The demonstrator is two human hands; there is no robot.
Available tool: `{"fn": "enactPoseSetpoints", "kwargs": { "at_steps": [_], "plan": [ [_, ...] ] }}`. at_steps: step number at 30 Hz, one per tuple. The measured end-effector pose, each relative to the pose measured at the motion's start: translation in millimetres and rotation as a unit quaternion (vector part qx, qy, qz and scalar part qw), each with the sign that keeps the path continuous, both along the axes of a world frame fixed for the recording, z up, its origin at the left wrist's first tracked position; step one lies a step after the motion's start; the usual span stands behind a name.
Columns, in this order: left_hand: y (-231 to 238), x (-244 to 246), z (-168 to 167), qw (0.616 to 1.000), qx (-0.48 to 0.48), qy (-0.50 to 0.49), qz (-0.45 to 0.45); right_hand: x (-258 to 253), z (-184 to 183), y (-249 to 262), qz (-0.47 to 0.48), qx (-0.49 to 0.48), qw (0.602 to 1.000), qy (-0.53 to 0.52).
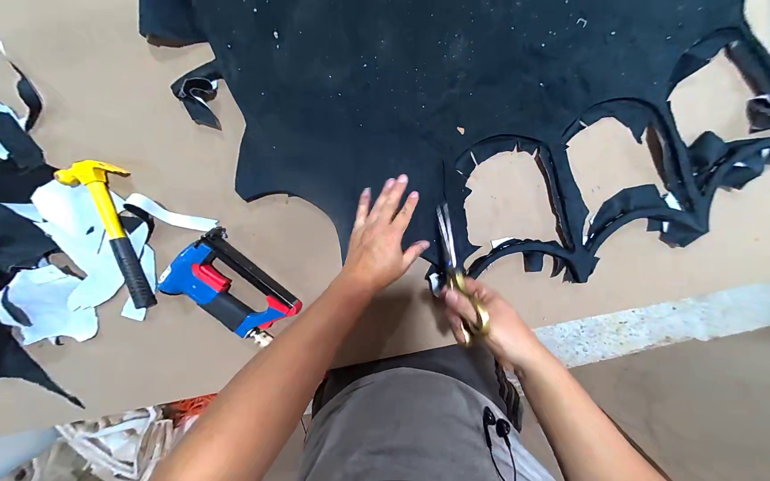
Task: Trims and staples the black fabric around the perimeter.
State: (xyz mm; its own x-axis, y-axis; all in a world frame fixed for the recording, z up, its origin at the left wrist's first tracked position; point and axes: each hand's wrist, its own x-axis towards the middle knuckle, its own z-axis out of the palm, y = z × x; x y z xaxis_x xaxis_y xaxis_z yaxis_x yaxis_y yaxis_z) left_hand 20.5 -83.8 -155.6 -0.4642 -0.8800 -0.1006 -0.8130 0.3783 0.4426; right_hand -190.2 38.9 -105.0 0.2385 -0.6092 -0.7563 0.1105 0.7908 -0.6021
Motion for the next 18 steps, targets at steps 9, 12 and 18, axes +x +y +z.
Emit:
{"fn": "enactPoseSetpoints", "kwargs": {
  "at_steps": [9, 12, 18],
  "plan": [
    [19, 44, 44, 0.815, 0.308, 0.142, 0.469, -1, -10, -15, -0.023, 0.013, 1.000, 0.010],
    [4, 53, 47, 0.729, 0.388, 0.279, 0.490, -12, 11, -11, 0.000, 0.025, 1.000, 0.007],
    [20, 54, 50, 0.662, 0.412, 0.430, 0.454, -30, 38, -12, 0.040, 0.037, 0.998, -0.016]
  ]
}}
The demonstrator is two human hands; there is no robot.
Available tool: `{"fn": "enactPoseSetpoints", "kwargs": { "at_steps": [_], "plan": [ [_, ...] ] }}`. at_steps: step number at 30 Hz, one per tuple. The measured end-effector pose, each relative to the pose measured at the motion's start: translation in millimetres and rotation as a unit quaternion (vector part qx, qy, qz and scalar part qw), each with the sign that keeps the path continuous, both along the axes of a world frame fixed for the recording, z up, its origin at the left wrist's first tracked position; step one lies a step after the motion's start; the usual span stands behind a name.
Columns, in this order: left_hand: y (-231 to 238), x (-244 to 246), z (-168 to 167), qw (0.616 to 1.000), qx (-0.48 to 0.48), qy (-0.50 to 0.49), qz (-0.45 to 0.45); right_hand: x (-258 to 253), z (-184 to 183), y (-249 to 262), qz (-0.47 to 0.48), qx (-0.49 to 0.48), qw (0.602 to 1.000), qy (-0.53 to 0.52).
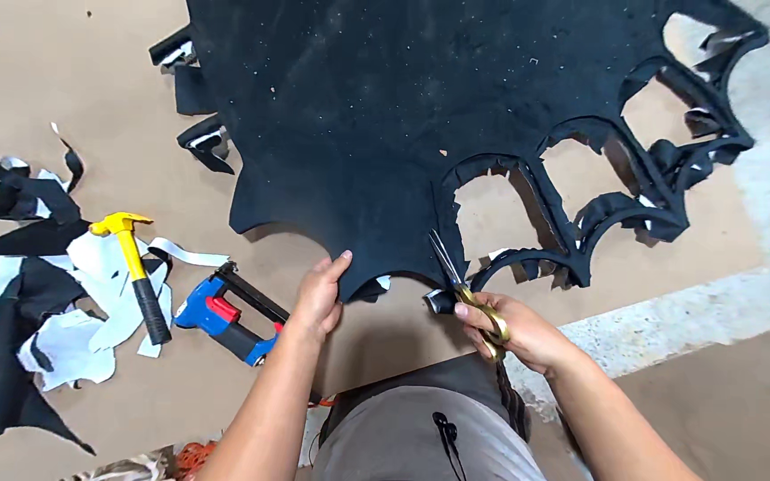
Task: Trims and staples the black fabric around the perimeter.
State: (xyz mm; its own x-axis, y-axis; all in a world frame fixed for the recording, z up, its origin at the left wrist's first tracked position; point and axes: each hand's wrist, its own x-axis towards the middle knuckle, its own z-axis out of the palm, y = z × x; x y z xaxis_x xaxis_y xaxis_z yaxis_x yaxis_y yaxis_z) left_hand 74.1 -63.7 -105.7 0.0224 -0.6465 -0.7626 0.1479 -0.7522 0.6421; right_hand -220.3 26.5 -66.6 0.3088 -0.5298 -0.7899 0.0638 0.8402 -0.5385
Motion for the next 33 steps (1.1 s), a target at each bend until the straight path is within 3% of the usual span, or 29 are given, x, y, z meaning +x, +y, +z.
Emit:
{"fn": "enactPoseSetpoints", "kwargs": {
  "at_steps": [5, 10, 21, 28, 33],
  "plan": [
    [4, -5, 17, 0.999, -0.032, -0.016, -0.014, 9, 5, -33, -0.031, -0.046, 0.996, 0.063],
    [5, -8, 30, 0.998, -0.048, -0.036, -0.013, 5, 34, 4, 0.012, -0.002, 1.000, 0.014],
    [19, -17, 39, 0.996, -0.051, -0.050, -0.062, 14, 19, -21, -0.056, -0.037, 0.995, 0.067],
    [23, -17, 40, 0.996, -0.051, -0.043, -0.061, 16, 13, -22, -0.032, -0.089, 0.982, 0.164],
    [29, -19, 36, 0.997, -0.047, -0.038, -0.057, 5, 20, -40, 0.008, -0.070, 0.986, 0.152]
  ]
}}
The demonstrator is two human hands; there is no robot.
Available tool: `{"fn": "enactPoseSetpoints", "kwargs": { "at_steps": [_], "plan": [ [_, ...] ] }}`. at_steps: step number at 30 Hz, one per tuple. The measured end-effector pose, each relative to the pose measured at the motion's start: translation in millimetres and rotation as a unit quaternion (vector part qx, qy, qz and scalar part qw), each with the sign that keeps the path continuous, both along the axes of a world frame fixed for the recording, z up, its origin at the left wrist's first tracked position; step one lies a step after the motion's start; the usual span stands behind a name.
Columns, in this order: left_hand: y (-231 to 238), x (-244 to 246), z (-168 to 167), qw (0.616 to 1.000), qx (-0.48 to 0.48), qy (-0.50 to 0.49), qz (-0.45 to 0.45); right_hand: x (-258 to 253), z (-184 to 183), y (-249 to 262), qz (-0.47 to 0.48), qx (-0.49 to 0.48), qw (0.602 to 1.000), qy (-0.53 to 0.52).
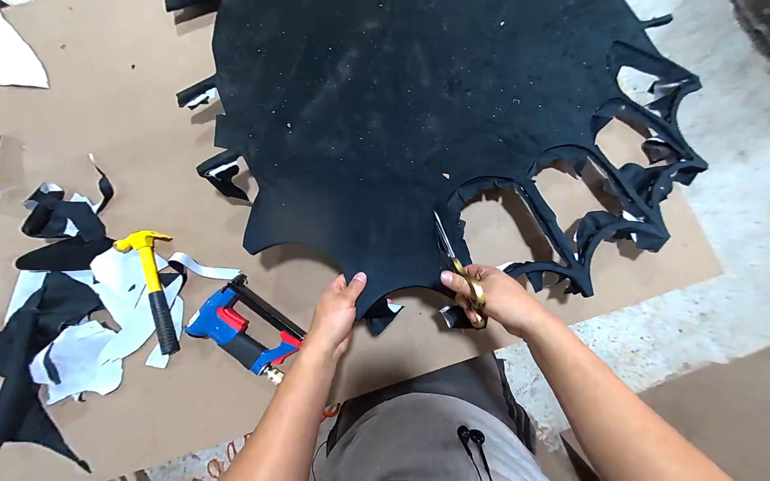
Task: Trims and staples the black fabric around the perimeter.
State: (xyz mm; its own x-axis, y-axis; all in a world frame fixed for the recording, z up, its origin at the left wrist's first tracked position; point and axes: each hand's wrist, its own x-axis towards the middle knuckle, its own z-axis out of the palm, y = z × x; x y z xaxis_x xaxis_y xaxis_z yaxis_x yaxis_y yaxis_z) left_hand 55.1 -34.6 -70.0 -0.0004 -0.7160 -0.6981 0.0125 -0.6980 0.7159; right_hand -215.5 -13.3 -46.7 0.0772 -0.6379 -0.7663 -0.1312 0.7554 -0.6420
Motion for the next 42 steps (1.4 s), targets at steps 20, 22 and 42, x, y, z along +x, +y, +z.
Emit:
{"fn": "enactPoseSetpoints", "kwargs": {
  "at_steps": [20, 22, 42],
  "plan": [
    [0, 2, -29, 0.941, 0.007, -0.327, -0.088, -98, -15, -106, 0.435, -0.043, 0.890, 0.132],
    [16, 11, -17, 0.880, -0.054, -0.457, -0.117, -131, -5, -116, 0.441, -0.074, 0.871, 0.204],
    [42, 232, -45, 0.553, -0.341, -0.492, -0.580, 28, -137, -214, 0.364, -0.479, 0.708, 0.369]
  ]
}}
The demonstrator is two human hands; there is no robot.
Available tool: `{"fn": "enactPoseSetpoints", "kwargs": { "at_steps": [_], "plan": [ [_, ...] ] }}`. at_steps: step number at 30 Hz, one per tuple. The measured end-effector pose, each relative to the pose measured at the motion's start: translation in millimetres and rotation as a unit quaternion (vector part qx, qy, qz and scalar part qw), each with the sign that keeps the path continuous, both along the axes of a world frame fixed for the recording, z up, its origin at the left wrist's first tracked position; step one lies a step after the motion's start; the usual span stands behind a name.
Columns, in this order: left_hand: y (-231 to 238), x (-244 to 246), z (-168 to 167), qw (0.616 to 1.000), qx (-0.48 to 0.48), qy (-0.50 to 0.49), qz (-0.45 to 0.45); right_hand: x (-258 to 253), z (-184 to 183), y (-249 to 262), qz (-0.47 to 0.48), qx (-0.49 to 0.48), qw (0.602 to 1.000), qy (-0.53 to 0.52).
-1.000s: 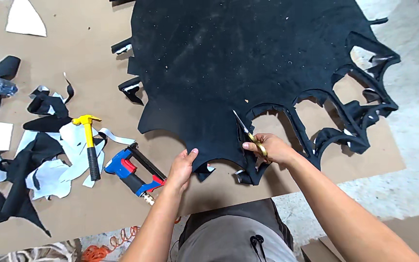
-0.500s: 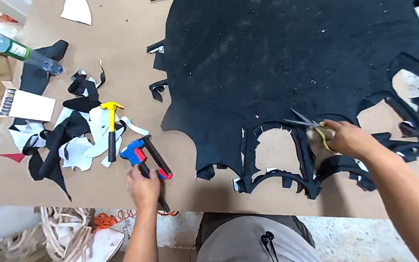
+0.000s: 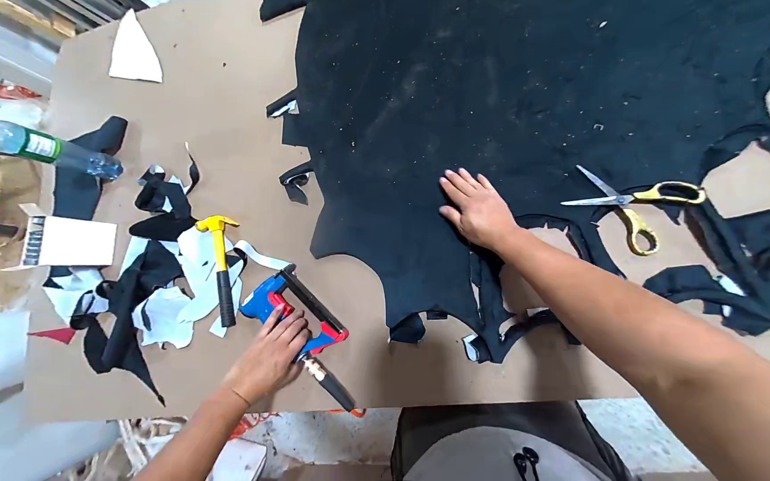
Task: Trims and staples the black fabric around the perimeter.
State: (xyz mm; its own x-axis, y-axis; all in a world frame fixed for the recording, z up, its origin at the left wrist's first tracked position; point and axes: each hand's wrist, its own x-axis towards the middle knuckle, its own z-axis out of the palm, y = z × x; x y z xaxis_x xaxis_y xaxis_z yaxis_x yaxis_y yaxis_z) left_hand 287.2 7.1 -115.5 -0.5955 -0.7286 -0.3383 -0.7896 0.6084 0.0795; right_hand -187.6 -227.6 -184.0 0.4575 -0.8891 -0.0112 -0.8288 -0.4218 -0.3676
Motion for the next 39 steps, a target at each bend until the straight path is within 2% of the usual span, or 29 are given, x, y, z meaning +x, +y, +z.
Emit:
{"fn": "enactPoseSetpoints", "kwargs": {
  "at_steps": [2, 4, 5, 7, 8, 10, 11, 13, 14, 15, 17, 21, 25, 27, 31, 35, 39],
  "plan": [
    [-7, -20, 22, 0.998, 0.011, 0.054, 0.037, 24, -7, -15, 0.046, 0.003, 0.999, 0.017],
    [-9, -48, 43, 0.977, 0.011, 0.136, 0.161, 34, -11, -26, 0.079, 0.003, 0.996, 0.036],
    [-7, -65, 53, 0.947, 0.008, 0.193, 0.258, 36, -12, -28, 0.088, 0.002, 0.995, 0.042],
    [-6, -103, 66, 0.840, -0.023, 0.317, 0.440, 36, -13, -27, 0.099, -0.001, 0.994, 0.051],
    [-13, -122, 69, 0.773, -0.042, 0.398, 0.492, 35, -13, -27, 0.101, -0.002, 0.994, 0.050],
    [-34, -165, 65, 0.633, -0.063, 0.571, 0.519, 34, -11, -28, 0.099, 0.004, 0.994, 0.039],
    [-47, -190, 60, 0.571, -0.070, 0.627, 0.525, 32, -10, -30, 0.103, 0.014, 0.994, 0.036],
    [-72, -241, 49, 0.479, -0.078, 0.683, 0.546, 25, -6, -35, 0.139, 0.040, 0.989, 0.037],
    [-82, -264, 42, 0.452, -0.079, 0.699, 0.549, 19, -5, -40, 0.164, 0.044, 0.985, 0.037],
    [-91, -283, 34, 0.445, -0.085, 0.707, 0.542, 12, -5, -41, 0.185, 0.048, 0.981, 0.037],
    [-110, -312, 20, 0.457, -0.124, 0.707, 0.525, 5, -9, -43, 0.198, 0.042, 0.979, 0.030],
    [-135, -333, 10, 0.486, -0.197, 0.677, 0.516, 5, -12, -44, 0.199, 0.038, 0.979, 0.014],
    [-129, -340, 7, 0.554, -0.214, 0.616, 0.518, 5, -13, -44, 0.199, 0.043, 0.979, 0.001],
    [-117, -343, -6, 0.579, -0.202, 0.584, 0.532, 5, -12, -45, 0.202, 0.053, 0.978, 0.006],
    [-115, -355, -30, 0.561, -0.205, 0.560, 0.575, 6, -13, -45, 0.199, 0.049, 0.979, 0.000],
    [-131, -359, -14, 0.559, -0.230, 0.523, 0.601, 6, -12, -46, 0.204, 0.056, 0.977, 0.003],
    [-139, -361, -13, 0.527, -0.247, 0.505, 0.637, 5, -12, -50, 0.202, 0.059, 0.978, 0.005]
  ]
}}
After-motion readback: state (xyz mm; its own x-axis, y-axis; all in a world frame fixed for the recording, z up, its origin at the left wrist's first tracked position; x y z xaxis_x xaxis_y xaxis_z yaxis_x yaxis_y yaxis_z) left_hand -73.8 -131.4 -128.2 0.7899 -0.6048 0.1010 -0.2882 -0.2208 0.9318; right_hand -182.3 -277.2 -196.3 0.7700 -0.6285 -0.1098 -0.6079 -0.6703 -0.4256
